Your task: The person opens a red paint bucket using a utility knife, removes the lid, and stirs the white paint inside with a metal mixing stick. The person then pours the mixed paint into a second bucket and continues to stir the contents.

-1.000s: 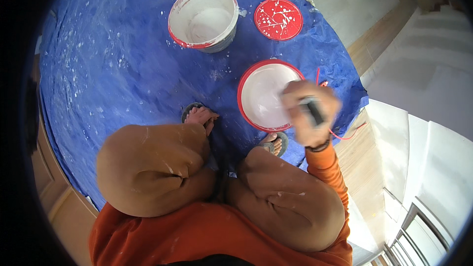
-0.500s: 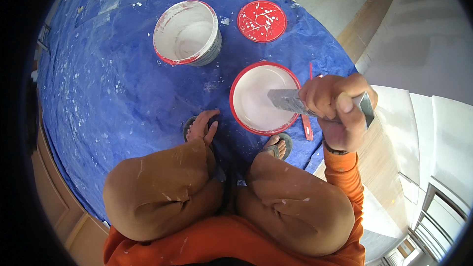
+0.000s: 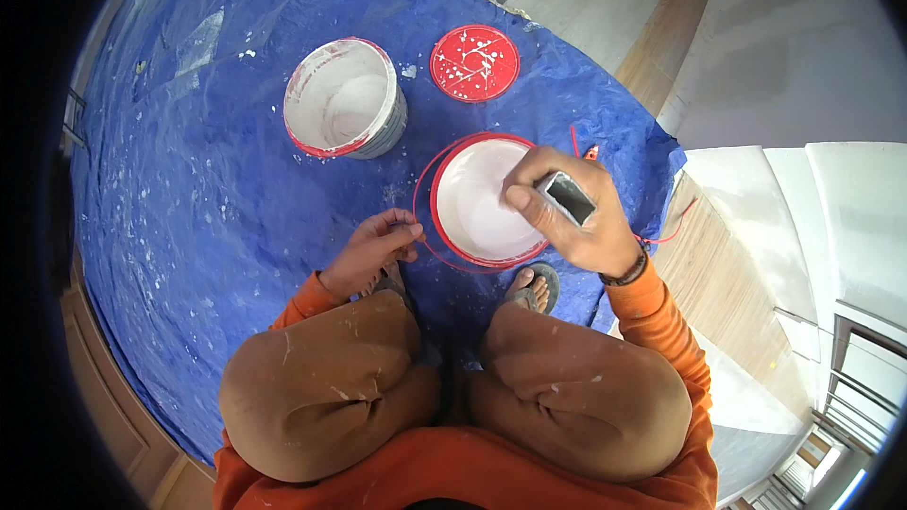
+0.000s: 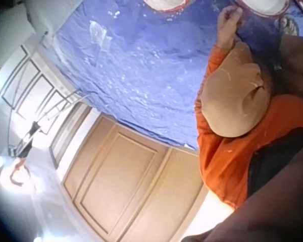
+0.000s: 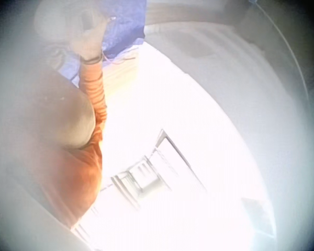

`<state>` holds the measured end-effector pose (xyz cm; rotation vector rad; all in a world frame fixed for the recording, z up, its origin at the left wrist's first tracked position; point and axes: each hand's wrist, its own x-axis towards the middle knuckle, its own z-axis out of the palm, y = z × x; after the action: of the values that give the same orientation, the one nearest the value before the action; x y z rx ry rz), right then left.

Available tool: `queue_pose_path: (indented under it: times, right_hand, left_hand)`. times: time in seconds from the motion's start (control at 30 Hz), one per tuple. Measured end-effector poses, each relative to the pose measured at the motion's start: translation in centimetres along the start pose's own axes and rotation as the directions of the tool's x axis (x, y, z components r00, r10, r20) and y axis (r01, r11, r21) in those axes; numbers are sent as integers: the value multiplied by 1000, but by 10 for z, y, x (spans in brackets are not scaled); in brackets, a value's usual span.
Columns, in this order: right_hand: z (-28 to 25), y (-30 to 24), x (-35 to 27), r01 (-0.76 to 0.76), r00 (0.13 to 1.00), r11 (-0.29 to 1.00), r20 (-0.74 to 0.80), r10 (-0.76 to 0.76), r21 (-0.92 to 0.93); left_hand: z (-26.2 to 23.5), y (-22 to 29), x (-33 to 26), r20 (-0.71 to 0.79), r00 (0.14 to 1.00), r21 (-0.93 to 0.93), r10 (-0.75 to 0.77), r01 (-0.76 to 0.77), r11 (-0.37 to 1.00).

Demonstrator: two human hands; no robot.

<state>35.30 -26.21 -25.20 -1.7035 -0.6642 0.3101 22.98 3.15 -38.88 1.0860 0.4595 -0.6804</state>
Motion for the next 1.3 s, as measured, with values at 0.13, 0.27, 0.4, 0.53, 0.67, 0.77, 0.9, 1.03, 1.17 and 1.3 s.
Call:
queue_pose_path:
  times: [0.13, 0.27, 0.4, 0.53, 0.67, 0.77, 0.9, 1.03, 1.17, 1.3]
  right_hand:
    - [-7, -8, -7, -11, 1000, 889, -11, 6, -458]
    - [-1, -23, -23, -370, 913, 791, -37, 405, -487]
    - [11, -16, -37, -412, 898, 824, -20, 439, -390]
    - [26, 10, -47, -321, 945, 947, -79, 318, -24]
    - [30, -3, -49, -500, 844, 819, -55, 534, 281]
    - [25, 6, -57, -452, 857, 838, -110, 503, 307]
    - [37, 2, -47, -445, 823, 808, -179, 538, 386]
    - [39, -9, -33, -558, 799, 783, -79, 597, 276]
    - [38, -15, -24, -581, 789, 783, -85, 609, 221]
    - [34, -43, -8, -619, 786, 785, -10, 619, -33]
  left_hand:
    - [9, 48, -16, 183, 983, 225, 17, -59, 973]
    - [35, 78, -9, 289, 953, 331, 93, -191, 924]
    - [63, 91, 7, 372, 909, 378, 189, -334, 863]
    - [88, 85, 21, 362, 781, 606, 509, -612, 507]
    - [95, 100, 20, 351, 757, 719, 552, -595, 359]
    - [71, 97, 30, 189, 720, 638, 668, -607, 474]
    - [7, 44, 47, -255, 759, 414, 599, -474, 777]
    - [-17, -47, 68, -332, 903, 285, 271, -178, 942]
    - [-10, -93, 98, -328, 923, 190, 201, -144, 971]
    - [-7, -88, 103, -279, 938, 58, 205, -197, 979]
